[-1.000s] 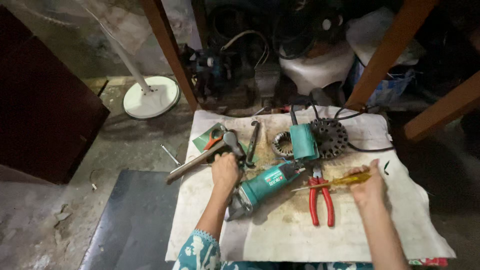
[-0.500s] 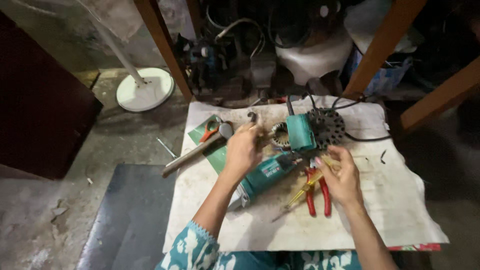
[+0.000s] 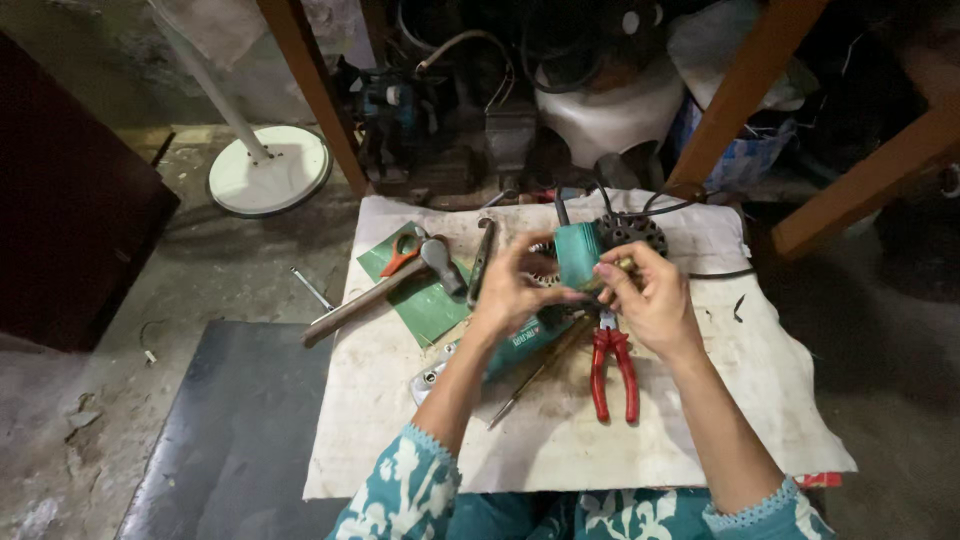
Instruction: The person uses a screwdriver and pliers to adjust and tighten components inside a teal-colored electric motor housing. They repeatedly insert the screwdriver into the motor, turn it, and use pliers to hold or adjust internal parts.
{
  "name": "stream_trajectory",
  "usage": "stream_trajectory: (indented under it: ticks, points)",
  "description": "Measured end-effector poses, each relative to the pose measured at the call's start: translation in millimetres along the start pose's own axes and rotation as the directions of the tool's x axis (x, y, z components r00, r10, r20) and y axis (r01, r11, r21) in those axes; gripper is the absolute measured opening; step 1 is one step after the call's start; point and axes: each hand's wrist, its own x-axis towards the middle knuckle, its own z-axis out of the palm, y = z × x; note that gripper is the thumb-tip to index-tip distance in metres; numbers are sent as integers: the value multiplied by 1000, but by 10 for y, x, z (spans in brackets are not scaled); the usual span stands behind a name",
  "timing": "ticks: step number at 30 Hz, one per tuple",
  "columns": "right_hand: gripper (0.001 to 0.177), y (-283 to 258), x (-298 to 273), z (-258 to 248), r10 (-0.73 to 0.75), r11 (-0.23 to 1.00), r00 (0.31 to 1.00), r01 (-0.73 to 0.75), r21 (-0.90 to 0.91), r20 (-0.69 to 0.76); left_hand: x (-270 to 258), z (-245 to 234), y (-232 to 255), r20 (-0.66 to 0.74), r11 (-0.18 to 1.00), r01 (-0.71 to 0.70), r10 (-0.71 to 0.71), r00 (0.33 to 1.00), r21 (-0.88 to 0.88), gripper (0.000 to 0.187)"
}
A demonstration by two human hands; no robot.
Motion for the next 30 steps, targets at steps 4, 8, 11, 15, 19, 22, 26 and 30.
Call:
stream_trajectory:
  ticks: [4, 8, 11, 15, 19, 22, 26, 30]
  points:
    - [16, -91, -49, 36, -78, 990, 996, 71, -125, -50, -307, -134, -406, 56, 789, 158, -237, 970, 593, 81]
    - [16, -177, -80, 82, -81, 966, 995, 64, -251, -59, -547, 83, -821, 105, 432, -101, 17, 994, 896, 18]
    - [17, -200, -96, 82, -37, 966, 995, 12, -260, -93, -517, 69, -941, 104, 581, -77, -14, 994, 810, 45]
    - [17, -151, -76, 80, -80, 971, 992, 55, -233, -99, -542, 76, -881, 102, 536, -88, 3, 995, 840, 37]
    - [19, -168, -94, 114, -114, 974, 984, 84, -209, -137, -558, 80, -790, 82, 586, -68, 2, 997, 807, 37]
    - [22, -219, -123, 143, -175, 936, 967, 104, -337, -188, -552, 70, -801, 75, 577, -64, 5, 997, 814, 37]
    - [26, -292, -158, 174, -292, 855, 935, 162, -494, -200, -530, 91, -873, 110, 574, -31, -104, 989, 819, 56]
    - [35, -348, -161, 236, -340, 812, 911, 159, -561, -234, -536, 88, -864, 76, 515, -80, 30, 997, 853, 27]
